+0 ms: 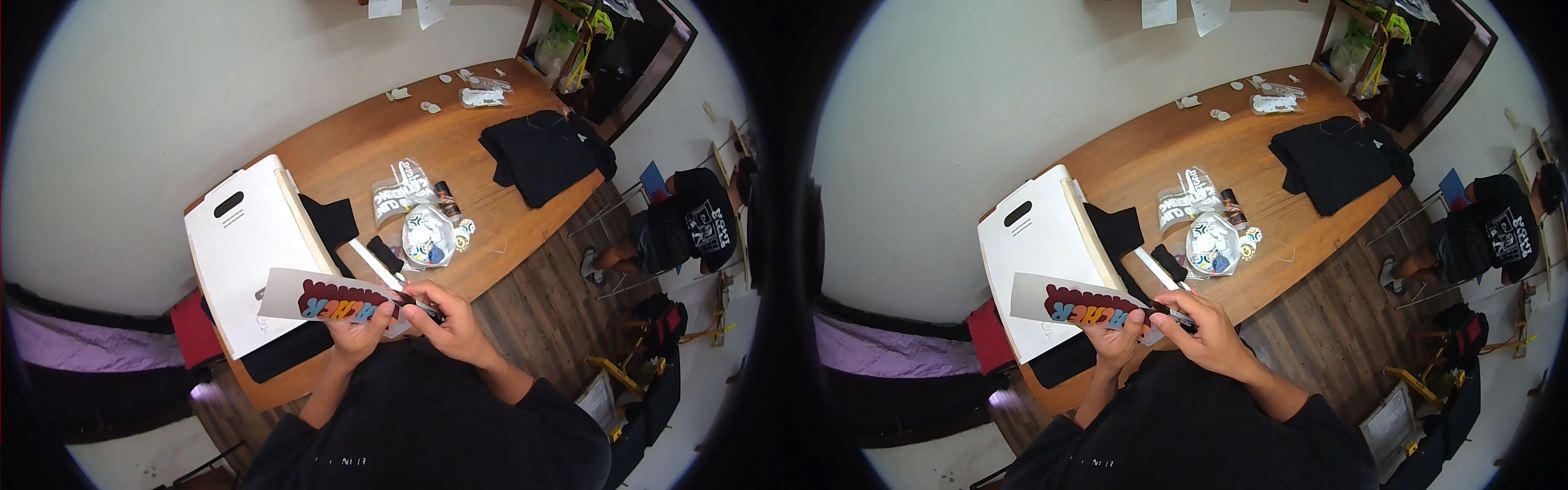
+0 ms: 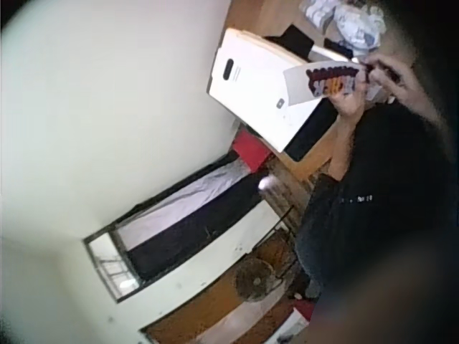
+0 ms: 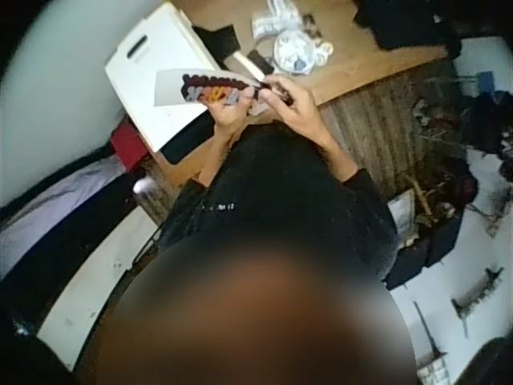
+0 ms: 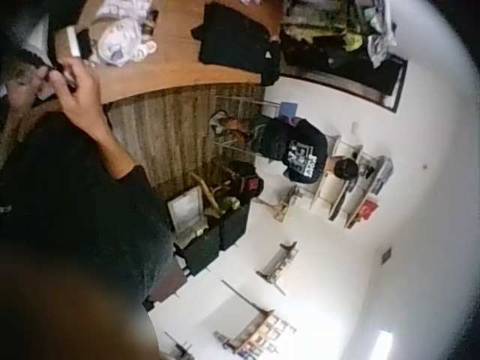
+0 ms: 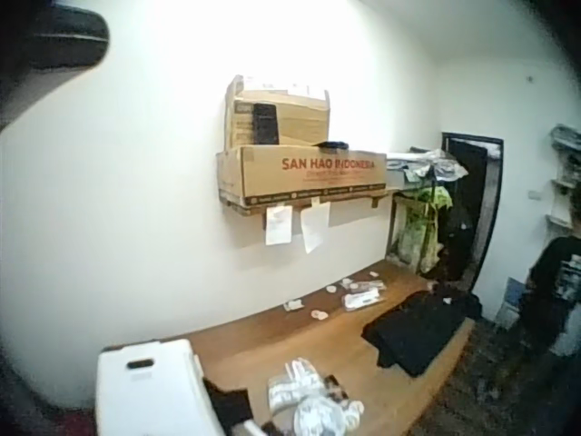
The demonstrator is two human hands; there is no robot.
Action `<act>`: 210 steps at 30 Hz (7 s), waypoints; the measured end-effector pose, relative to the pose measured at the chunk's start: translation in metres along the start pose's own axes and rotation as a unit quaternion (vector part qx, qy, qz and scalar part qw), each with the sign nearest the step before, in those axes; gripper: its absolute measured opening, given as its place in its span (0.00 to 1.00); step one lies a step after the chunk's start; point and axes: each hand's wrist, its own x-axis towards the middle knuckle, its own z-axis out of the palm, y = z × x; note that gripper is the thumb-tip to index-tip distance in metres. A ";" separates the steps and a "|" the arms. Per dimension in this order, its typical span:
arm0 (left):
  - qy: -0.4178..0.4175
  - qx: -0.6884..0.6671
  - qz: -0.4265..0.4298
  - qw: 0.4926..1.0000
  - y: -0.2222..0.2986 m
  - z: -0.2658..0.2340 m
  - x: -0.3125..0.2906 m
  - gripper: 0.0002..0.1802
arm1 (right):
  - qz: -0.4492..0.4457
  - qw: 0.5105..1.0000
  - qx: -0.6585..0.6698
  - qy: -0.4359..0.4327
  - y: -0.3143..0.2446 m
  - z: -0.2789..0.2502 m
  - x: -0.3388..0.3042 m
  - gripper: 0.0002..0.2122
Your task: Trim a colorful printed graphic using scissors on a workshop table.
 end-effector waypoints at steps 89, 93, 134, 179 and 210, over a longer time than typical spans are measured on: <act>-0.082 -0.039 -0.113 0.989 0.003 0.005 -0.017 0.11 | 0.014 0.998 0.055 0.022 0.001 0.000 -0.007 0.10; -0.072 -0.019 -0.077 0.994 0.001 0.003 -0.010 0.10 | 0.007 0.999 0.047 0.023 0.004 -0.005 -0.010 0.10; -0.133 -0.030 -0.130 0.982 0.005 0.011 -0.013 0.09 | 0.023 0.997 0.063 0.034 -0.004 -0.002 -0.009 0.09; -0.113 -0.061 -0.088 0.988 0.007 0.015 -0.016 0.09 | 0.016 0.998 0.055 0.035 -0.004 0.000 -0.015 0.10; -0.130 -0.075 -0.143 0.978 0.000 0.017 -0.027 0.15 | -0.015 0.998 0.041 0.036 -0.003 -0.001 -0.008 0.10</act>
